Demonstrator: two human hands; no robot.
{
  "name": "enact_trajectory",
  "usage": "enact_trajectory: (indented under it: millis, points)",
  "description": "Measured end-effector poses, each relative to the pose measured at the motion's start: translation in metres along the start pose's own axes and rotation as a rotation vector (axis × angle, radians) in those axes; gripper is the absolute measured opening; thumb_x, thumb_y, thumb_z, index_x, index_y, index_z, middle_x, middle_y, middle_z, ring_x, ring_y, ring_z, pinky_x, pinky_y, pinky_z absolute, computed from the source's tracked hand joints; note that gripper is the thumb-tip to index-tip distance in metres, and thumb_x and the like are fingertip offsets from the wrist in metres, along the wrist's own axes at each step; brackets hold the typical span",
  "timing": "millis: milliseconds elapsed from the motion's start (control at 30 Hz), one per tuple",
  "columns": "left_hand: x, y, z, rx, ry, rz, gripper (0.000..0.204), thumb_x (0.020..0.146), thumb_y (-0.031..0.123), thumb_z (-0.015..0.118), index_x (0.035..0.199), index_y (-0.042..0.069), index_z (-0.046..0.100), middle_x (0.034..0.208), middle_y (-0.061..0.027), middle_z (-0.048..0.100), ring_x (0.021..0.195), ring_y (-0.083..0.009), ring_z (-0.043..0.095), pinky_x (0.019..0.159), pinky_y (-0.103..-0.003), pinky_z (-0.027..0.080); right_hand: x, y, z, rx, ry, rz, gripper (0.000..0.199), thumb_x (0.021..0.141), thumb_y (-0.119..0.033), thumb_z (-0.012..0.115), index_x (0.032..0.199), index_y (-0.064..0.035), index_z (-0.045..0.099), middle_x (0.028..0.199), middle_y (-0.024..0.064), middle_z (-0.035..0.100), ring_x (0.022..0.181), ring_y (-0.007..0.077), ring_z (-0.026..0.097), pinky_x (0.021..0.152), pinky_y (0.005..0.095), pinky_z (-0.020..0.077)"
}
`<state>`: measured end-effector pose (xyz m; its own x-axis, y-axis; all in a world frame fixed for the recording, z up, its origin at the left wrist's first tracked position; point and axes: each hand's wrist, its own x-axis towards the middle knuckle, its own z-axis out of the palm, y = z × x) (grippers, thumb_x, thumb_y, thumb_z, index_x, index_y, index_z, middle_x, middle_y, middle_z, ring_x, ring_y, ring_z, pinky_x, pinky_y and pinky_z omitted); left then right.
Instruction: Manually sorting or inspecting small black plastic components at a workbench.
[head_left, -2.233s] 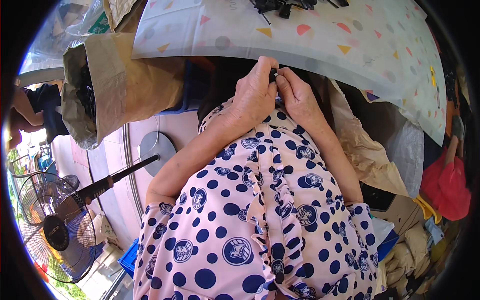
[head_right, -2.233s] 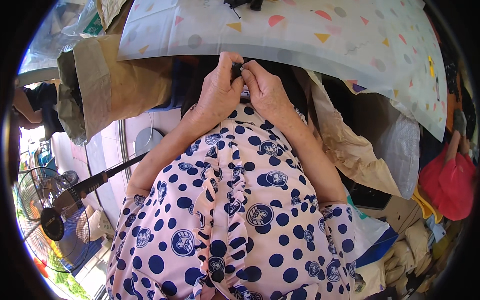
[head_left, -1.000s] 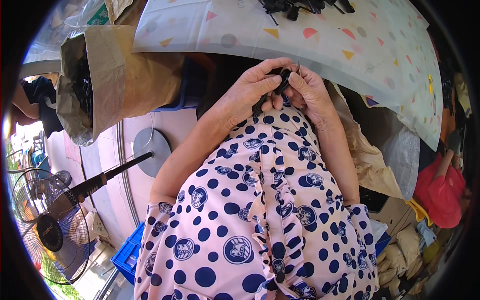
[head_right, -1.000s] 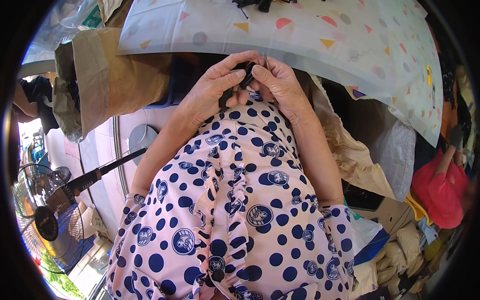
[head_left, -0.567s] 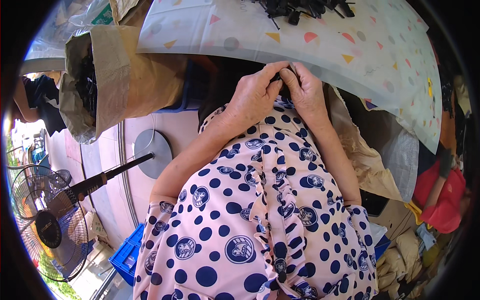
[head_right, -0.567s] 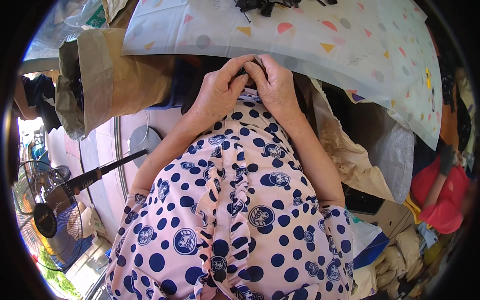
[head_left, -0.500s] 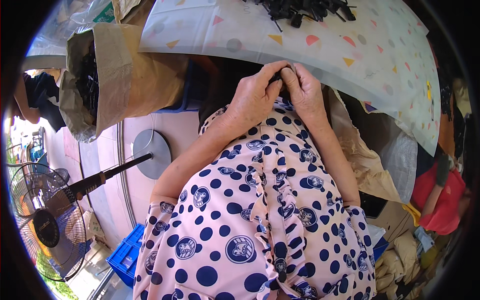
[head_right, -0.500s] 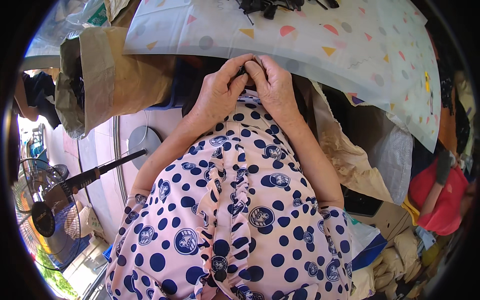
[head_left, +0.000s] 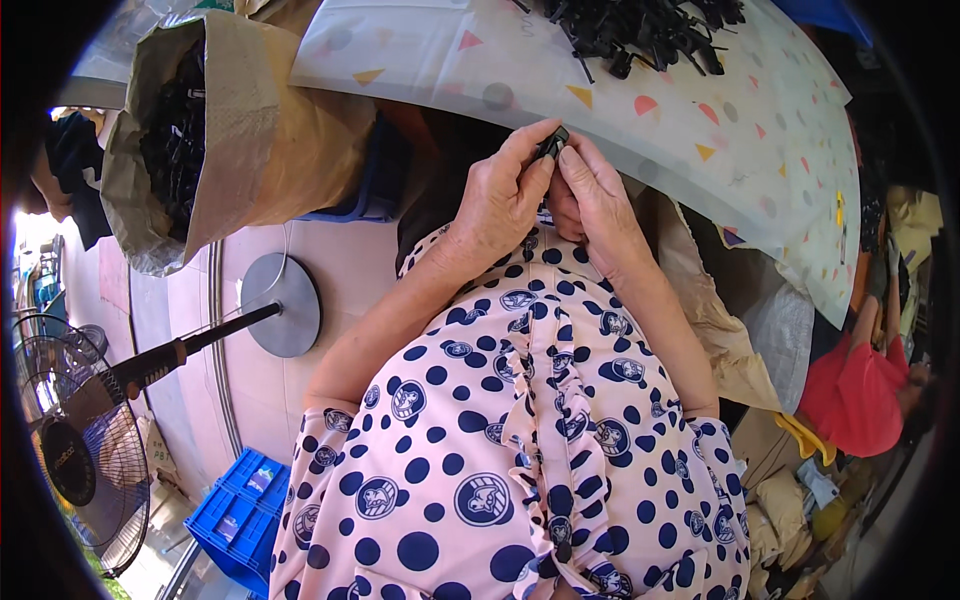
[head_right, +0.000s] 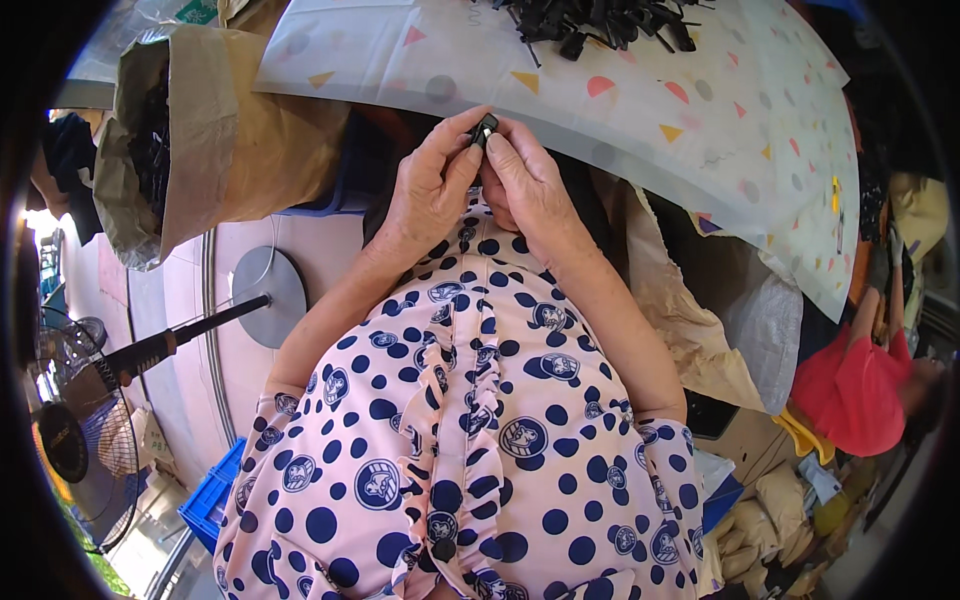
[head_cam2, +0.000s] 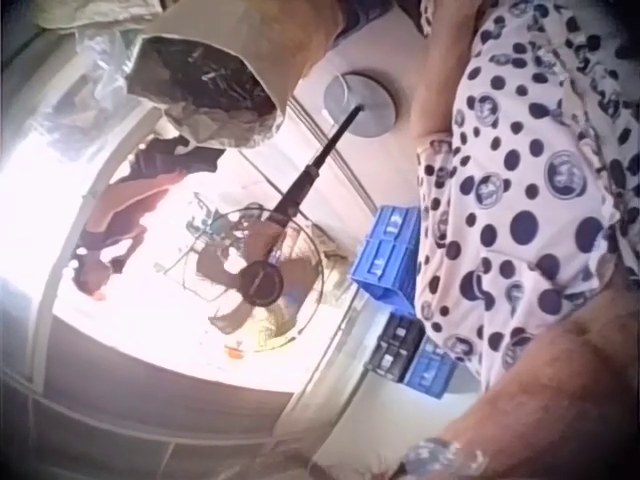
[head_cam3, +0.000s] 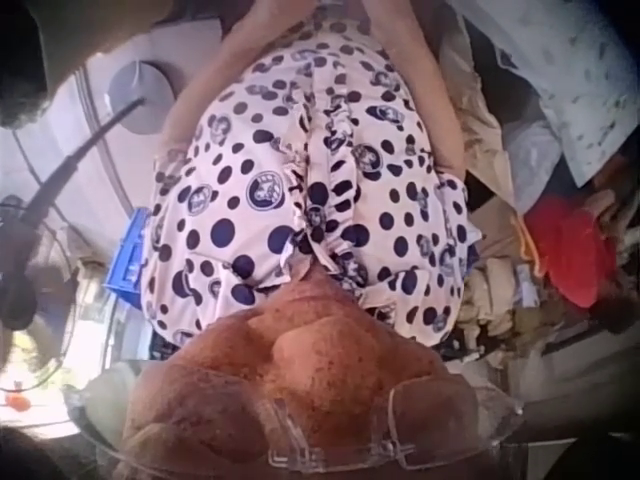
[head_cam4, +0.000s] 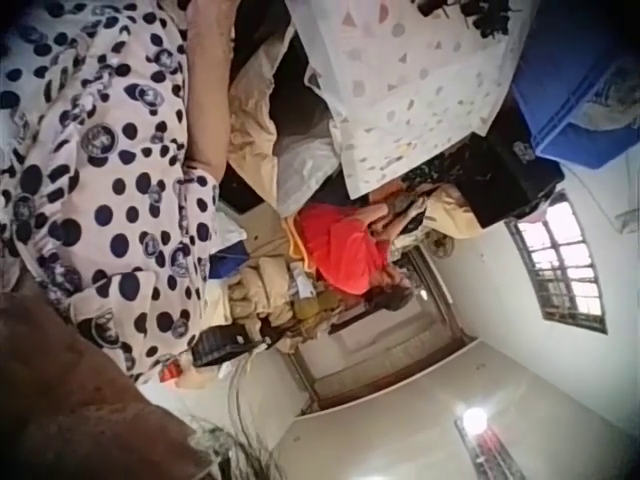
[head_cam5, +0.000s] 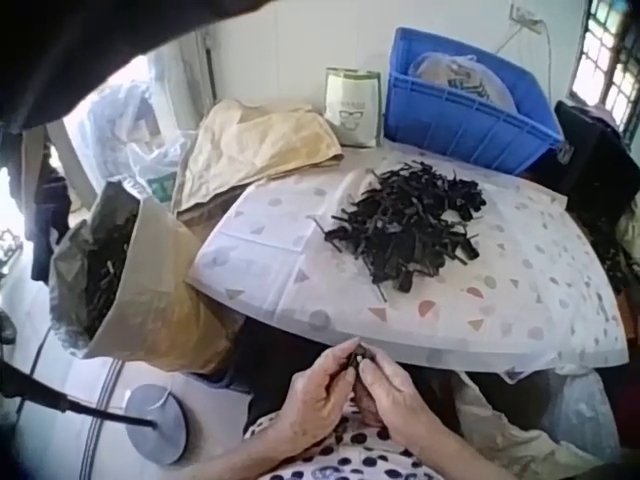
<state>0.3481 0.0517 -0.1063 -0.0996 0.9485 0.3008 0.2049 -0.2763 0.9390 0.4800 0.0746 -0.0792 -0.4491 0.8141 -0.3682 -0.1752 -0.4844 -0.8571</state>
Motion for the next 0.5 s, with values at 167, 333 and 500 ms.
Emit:
enact_trajectory:
  millis: [167,333,500]
  points:
    - [0.001,-0.002,-0.001,0.013,0.002,-0.001,0.031,0.09,0.0,0.051,0.121,0.0,0.051,0.087,-0.0182,0.063,0.07,-0.0243,0.062,0.067,-0.028,0.05,0.006,-0.001,0.002,-0.038,0.018,0.025,0.028,0.099,-0.031,0.046,0.119,-0.0114,0.049,0.06,-0.0086,0.032,0.046,0.0014,0.026,0.041,0.0173,0.0208]
    - [0.008,-0.004,0.0,0.061,0.006,0.046,0.033,0.09,-0.003,0.05,0.123,0.001,0.052,0.096,-0.0138,0.064,0.081,-0.0185,0.062,0.072,-0.025,0.049,0.014,-0.004,0.002,-0.055,0.024,0.018,0.025,0.099,-0.028,0.046,0.119,-0.0134,0.049,0.061,-0.0089,0.034,0.047,0.0012,0.028,0.041,0.0166,0.0217]
    - [0.012,-0.009,-0.001,0.089,0.032,0.032,0.03,0.089,-0.002,0.051,0.119,0.0,0.052,0.095,-0.0216,0.062,0.082,-0.0353,0.064,0.071,-0.034,0.051,0.028,-0.003,0.001,-0.084,0.029,0.035,0.019,0.1,-0.021,0.043,0.112,-0.0109,0.053,0.065,-0.0081,0.043,0.048,0.0013,0.033,0.041,0.0188,0.0243]
